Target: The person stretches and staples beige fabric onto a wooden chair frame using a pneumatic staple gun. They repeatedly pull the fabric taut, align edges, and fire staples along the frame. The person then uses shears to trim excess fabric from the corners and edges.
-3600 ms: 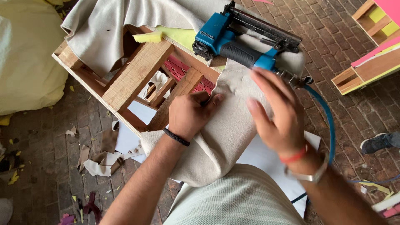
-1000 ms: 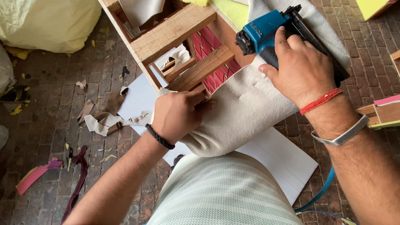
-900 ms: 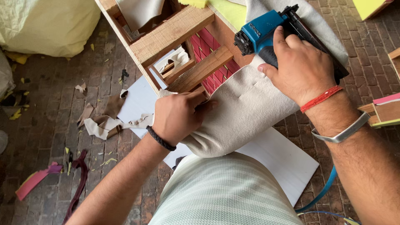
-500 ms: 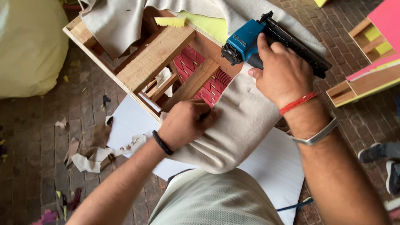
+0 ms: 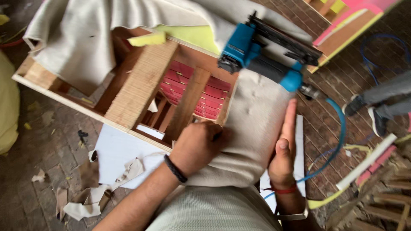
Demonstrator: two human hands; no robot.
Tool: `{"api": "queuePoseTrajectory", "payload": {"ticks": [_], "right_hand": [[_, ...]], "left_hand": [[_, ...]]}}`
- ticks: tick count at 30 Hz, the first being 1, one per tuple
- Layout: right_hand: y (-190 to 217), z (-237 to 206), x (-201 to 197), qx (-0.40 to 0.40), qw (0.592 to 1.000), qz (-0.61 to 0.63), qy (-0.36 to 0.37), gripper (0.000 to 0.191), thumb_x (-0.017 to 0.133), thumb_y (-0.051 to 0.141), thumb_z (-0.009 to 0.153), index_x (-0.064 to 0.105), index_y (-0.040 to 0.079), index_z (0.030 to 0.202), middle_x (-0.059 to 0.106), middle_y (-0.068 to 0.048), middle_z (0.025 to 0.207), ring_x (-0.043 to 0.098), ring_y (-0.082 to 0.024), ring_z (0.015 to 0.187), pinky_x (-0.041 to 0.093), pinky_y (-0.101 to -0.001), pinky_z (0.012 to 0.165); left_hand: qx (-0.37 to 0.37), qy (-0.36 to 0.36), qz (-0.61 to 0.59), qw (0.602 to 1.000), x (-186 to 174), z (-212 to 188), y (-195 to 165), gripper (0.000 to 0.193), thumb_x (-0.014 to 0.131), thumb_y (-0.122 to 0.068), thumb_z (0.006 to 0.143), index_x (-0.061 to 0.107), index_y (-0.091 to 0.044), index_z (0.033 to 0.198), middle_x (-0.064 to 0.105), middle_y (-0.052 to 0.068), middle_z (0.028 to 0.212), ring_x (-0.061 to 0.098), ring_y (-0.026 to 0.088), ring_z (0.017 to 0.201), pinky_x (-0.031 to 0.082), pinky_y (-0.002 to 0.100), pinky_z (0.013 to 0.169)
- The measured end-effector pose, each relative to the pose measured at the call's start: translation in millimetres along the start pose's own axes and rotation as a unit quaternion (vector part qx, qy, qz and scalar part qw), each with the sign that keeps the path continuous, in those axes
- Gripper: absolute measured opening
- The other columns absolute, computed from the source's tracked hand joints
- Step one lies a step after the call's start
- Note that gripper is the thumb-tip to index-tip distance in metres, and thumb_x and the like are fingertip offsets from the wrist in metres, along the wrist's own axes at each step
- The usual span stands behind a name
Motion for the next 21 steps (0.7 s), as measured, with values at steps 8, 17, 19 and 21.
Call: {"api": "queuePoseTrajectory", "payload": {"ticks": [8,17,19,21], "right_hand": [[10,13,26,-0.029,0.976,-0.2,0.079,0.1,0.029,0.072,0.107,-0.005,-0.002,0.165,-0.012,-0.025,0.176,-0.01,-0.039,0.167,-0.001,-0.0516,0.139],[84,92,9,-0.15,0.908,-0.345,0.183,0.074,0.063,0.046,0.094,0.042,0.012,0.156,0.043,-0.019,0.166,0.042,-0.032,0.16,0.033,-0.0428,0.135],[73,149,12,-0.145,0.886,-0.412,0.153,0.071,0.079,0.038,0.097,0.044,0.005,0.151,0.053,-0.02,0.156,0.054,-0.033,0.145,0.045,-0.0412,0.122],[48,193,31,-0.155,0.832,-0.491,0.208,0.11,0.091,0.048,0.074,0.034,-0.01,0.149,0.051,-0.035,0.143,0.051,-0.048,0.13,0.041,-0.0518,0.106]], "left_hand": [[-0.091,0.015,-0.001,0.996,-24,19,13,0.041,0.068,-0.034,0.094,0.069,-0.001,0.069,0.064,0.021,0.065,0.064,0.038,0.055,0.05,0.047,0.053],[-0.078,0.028,-0.015,0.996,-22,27,27,0.04,0.065,-0.036,0.093,0.072,-0.003,0.072,0.067,0.02,0.068,0.066,0.038,0.059,0.052,0.047,0.056],[-0.073,0.031,-0.003,0.997,-20,31,29,0.04,0.064,-0.036,0.094,0.072,-0.003,0.072,0.068,0.021,0.069,0.066,0.038,0.061,0.053,0.048,0.057],[-0.055,0.039,0.009,0.998,-18,35,26,0.04,0.063,-0.036,0.096,0.073,-0.004,0.073,0.068,0.02,0.07,0.067,0.038,0.062,0.053,0.048,0.058]]}}
Point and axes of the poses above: each hand's wrist, its own z-axis towards the middle knuckle, its own x-axis out of the palm, y = z × x, the point moved 5 cm from there along z, towards the middle knuckle
